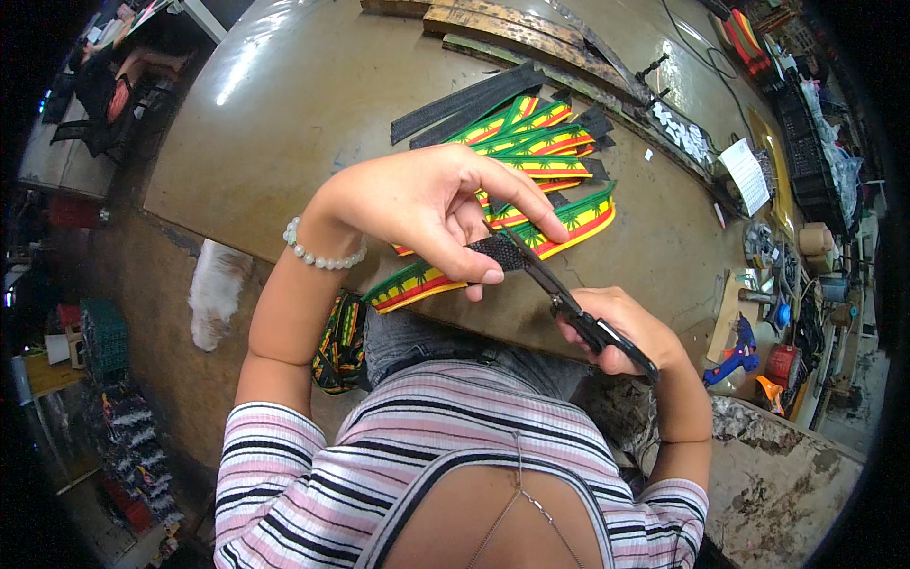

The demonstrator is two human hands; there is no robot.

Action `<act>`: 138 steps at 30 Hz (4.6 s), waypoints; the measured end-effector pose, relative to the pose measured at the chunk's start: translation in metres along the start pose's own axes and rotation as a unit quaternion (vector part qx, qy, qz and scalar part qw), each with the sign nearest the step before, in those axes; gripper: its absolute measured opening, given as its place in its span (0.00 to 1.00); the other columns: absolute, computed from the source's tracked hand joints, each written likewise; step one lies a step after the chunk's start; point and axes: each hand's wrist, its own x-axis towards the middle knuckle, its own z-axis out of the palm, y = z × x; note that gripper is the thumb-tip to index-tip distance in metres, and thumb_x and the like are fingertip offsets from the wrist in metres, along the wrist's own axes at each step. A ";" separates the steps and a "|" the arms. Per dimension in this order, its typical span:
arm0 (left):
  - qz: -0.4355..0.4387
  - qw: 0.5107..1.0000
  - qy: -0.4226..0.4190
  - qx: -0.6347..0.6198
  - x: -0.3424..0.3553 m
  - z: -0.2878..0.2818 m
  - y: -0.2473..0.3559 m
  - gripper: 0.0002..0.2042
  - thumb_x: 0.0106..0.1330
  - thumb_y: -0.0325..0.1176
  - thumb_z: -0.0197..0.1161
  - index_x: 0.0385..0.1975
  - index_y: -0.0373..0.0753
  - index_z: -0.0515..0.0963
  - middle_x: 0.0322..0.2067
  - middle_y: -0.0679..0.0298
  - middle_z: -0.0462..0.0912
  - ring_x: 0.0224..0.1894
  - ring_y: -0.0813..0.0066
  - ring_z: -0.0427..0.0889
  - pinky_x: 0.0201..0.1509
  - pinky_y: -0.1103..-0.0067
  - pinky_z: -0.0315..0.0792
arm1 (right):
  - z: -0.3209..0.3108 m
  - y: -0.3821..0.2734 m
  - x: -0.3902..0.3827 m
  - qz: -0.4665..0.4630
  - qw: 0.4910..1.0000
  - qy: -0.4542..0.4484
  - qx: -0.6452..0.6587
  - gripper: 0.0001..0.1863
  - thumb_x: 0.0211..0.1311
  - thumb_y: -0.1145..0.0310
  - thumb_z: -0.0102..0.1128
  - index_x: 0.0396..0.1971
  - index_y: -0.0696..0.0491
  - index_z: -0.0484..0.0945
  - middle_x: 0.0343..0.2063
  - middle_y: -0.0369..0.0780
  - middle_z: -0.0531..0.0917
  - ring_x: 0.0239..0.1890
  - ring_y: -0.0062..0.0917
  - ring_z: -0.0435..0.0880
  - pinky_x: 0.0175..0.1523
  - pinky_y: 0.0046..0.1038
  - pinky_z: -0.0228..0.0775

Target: The person uses shears to cut a long strip of patterned fabric into shorter segments. They repeatedly pick up the fabric, align it, and cut it, placing the cut pieces on the table.

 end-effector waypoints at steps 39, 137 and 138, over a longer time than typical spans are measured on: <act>0.067 0.983 0.150 0.077 -0.028 0.012 0.013 0.22 0.50 0.25 0.73 0.49 0.36 0.81 0.47 0.62 0.77 0.27 0.90 0.72 0.22 0.94 0.62 | 0.033 0.020 -0.024 0.036 0.995 0.079 0.050 0.52 0.47 0.22 0.48 0.47 0.63 0.70 0.38 0.43 0.73 0.39 0.32 0.75 0.46 0.30 0.68; -0.053 0.996 0.062 0.035 -0.022 0.021 -0.012 0.28 0.53 0.23 0.69 0.58 0.43 0.73 0.36 0.69 0.76 0.17 0.93 0.61 0.18 0.88 0.57 | 0.003 -0.010 -0.005 0.069 0.996 -0.001 -0.058 0.35 0.54 0.34 0.59 0.20 0.57 0.68 0.18 0.44 0.68 0.23 0.39 0.70 0.29 0.35 0.62; -0.055 0.996 0.057 0.032 -0.021 0.021 -0.011 0.28 0.53 0.22 0.69 0.58 0.43 0.73 0.37 0.69 0.76 0.17 0.92 0.61 0.18 0.88 0.58 | 0.004 -0.012 -0.006 0.083 0.995 0.004 -0.062 0.34 0.54 0.36 0.61 0.19 0.57 0.67 0.18 0.44 0.67 0.22 0.38 0.69 0.28 0.35 0.61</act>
